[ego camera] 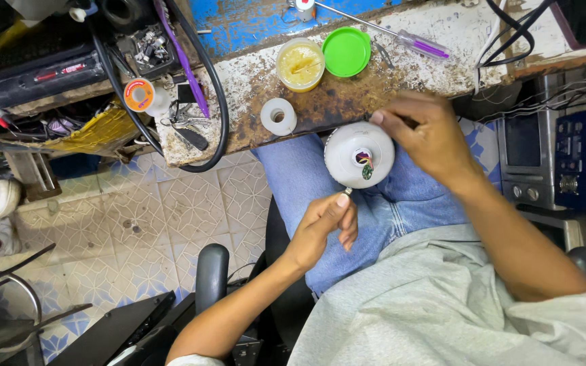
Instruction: The person sits in a chair and works on a small electronic component resting on their lap. They use a soldering iron to heat the component and apply solder from a spool to the connection points. The person also uses tweezers to adjust the wires and component during the process.
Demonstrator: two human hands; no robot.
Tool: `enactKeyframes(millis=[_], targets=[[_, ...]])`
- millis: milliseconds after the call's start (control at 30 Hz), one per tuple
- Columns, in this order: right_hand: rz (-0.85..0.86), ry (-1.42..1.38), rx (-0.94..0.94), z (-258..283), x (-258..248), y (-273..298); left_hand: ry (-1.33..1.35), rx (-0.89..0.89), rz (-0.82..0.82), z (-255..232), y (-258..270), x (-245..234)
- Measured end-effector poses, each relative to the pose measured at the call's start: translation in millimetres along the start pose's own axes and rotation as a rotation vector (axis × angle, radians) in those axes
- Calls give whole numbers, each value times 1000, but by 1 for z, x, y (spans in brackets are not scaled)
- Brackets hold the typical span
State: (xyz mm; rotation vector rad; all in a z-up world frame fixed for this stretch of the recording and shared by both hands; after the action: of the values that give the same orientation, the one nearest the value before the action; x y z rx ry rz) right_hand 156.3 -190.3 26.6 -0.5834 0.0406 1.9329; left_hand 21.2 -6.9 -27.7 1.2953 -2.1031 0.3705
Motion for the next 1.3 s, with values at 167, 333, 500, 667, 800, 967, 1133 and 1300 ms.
enactKeyframes(millis=[167,333,500,667,800,967,1133,1300], targets=[[-41,449,-195,-49,8,-20,-91,-203,-246,-30,0,9],[48,434,-435,-49,24,-46,-116,-203,-259,-25,-1,4],[74,430,-469,-48,24,-52,-170,-196,-244,-23,-2,1],[9,355,-535,-32,17,-39,-210,-183,-208,-23,0,2],[-96,283,-488,3,20,3,-298,-161,-199,-25,0,6],[-50,-24,-106,28,35,59,-489,4,-189,-24,0,9],[-103,-311,138,28,51,85,-712,16,-150,-32,-6,18],[-133,-538,265,15,53,103,-824,42,-107,-32,-10,19]])
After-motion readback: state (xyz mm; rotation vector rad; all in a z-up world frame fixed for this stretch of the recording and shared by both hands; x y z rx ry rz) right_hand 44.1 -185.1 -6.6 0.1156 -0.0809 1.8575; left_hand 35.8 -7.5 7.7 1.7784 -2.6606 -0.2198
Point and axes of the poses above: each hand's wrist, its own y-axis away from the middle knuckle, its own x-axis out of the palm, z = x × y, the point moved 2 cm from there along -y, towards the middle knuckle, and after that the axes turned 5 degrees about -x, right-handed, at the moved point
